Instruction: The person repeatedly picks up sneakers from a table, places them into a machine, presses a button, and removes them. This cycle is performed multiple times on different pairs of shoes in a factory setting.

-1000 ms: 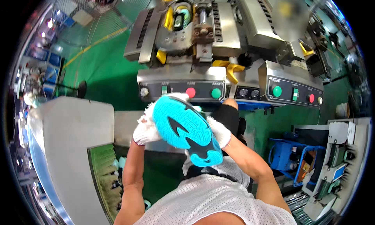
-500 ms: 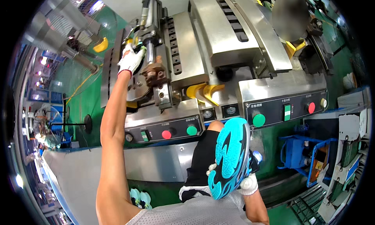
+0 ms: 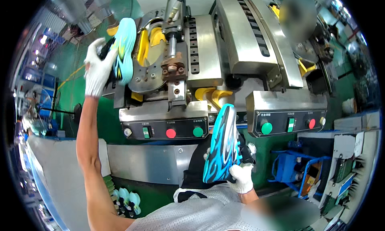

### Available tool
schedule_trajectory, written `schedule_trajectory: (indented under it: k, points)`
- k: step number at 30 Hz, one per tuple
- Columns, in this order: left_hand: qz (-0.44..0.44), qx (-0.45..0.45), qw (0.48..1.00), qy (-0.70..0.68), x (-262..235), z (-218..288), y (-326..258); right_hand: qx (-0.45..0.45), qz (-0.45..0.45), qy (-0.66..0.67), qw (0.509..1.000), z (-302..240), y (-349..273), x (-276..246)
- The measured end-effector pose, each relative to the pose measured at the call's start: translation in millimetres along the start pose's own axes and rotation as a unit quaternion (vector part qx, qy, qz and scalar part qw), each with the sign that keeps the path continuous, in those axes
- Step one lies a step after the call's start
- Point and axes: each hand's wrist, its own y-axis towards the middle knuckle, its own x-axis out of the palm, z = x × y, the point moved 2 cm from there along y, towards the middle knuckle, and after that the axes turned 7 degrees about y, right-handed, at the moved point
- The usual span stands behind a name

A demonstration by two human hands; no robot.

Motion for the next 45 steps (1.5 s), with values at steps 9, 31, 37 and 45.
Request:
schedule_trajectory:
  k: [9, 31, 37, 45]
  points:
    - [-0.045, -0.196, 0.979, 0.018, -116.9, -97.5, -331.2, -0.100, 0.043, -0.352, 0.930, 4.9, 126.4, 106.4]
    - [-0.102, -0.305, 0.947, -0.005, -63.0, -197.2, -525.0, -0.210, -0.025, -0.870, 0.445, 93.5, 556.2, 186.0]
    - [-0.095, -0.284, 0.954, 0.023, -57.7, -202.0, -523.6, -0.230, 0.018, -0.848, 0.477, 92.6, 461.9, 230.9]
    - [-0.101, -0.241, 0.965, 0.034, -54.1, -194.4, -519.3, -0.304, -0.186, -0.763, 0.539, 99.6, 120.7, 125.8]
